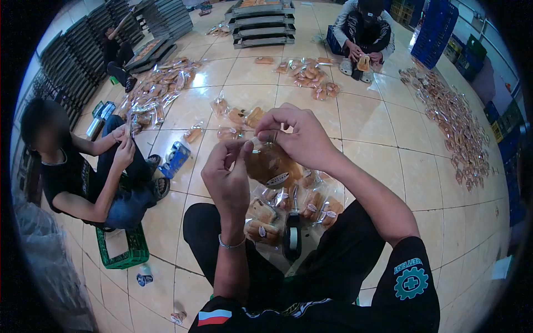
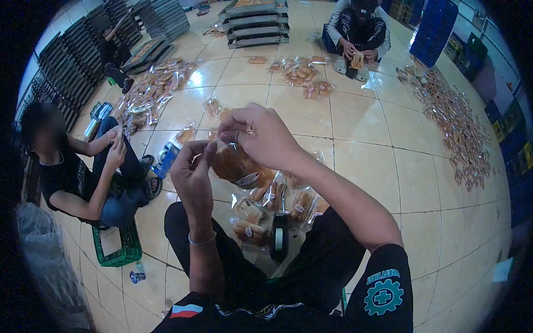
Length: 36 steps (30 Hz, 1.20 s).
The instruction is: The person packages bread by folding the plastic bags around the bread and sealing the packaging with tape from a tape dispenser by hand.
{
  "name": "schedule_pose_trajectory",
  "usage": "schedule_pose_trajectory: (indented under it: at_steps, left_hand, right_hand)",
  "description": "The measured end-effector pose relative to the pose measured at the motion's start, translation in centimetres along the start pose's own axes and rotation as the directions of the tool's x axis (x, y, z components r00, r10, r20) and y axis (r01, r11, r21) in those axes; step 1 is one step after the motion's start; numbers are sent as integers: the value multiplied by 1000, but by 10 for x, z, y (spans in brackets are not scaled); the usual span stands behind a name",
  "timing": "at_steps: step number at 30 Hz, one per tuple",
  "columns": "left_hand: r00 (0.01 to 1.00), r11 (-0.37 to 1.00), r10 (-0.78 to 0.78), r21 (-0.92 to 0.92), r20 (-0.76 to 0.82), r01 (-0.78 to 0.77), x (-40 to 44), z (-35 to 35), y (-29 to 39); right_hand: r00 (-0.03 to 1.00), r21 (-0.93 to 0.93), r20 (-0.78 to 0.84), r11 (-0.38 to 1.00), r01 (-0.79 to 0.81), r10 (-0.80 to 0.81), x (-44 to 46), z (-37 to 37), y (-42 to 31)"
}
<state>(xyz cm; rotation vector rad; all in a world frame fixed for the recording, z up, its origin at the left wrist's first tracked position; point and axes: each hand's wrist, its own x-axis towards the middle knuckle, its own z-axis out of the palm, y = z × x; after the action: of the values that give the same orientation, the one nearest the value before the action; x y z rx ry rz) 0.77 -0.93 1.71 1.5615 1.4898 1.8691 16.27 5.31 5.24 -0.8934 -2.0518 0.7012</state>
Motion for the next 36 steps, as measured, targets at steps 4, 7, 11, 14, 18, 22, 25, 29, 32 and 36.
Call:
schedule_pose_trajectory:
  at_steps: [4, 7, 11, 14, 18, 22, 25, 29, 32, 36]
  left_hand:
    - [959, 899, -270, -332, 90, 284, 2, -4, -15]
    - [948, 844, -287, -432, 137, 318, 2, -5, -22]
    - [964, 949, -183, -223, 190, 225, 1, -6, -22]
    - [998, 998, -69, 2, -10, 69, -7, 2, -10]
    - [981, 955, 188, 243, -48, -171, -11, 8, -10]
    - [968, 824, 221, 509, 116, -249, -11, 2, -9]
    - [977, 811, 55, 561, 208, -165, -12, -3, -24]
    - [944, 938, -168, 339, 285, 64, -9, -11, -51]
    - [777, 816, -447, -153, 443, 557, -11, -4, -85]
    - [520, 337, -589, -397, 618, 854, -18, 11, -92]
  right_hand:
    - [994, 224, 72, 970, -91, 77, -2, 0, 2]
    - [983, 348, 143, 924, -158, 114, -4, 1, 18]
    - [944, 499, 156, 802, -328, 289, -6, 1, 28]
    - [960, 220, 87, 934, -280, 268, -7, 1, 20]
    - [932, -225, -52, 913, 340, -360, -4, 11, 26]
    - [906, -352, 42, 843, 407, -421, -4, 13, 33]
    - [942, -427, 203, 841, 331, -268, -7, 5, 46]
    - [960, -201, 241, 961, 192, -142, -9, 0, 62]
    - [933, -1, 310, 982, -191, 181, -7, 1, 70]
    - [675, 103, 347, 689, -717, 651, -12, 15, 79]
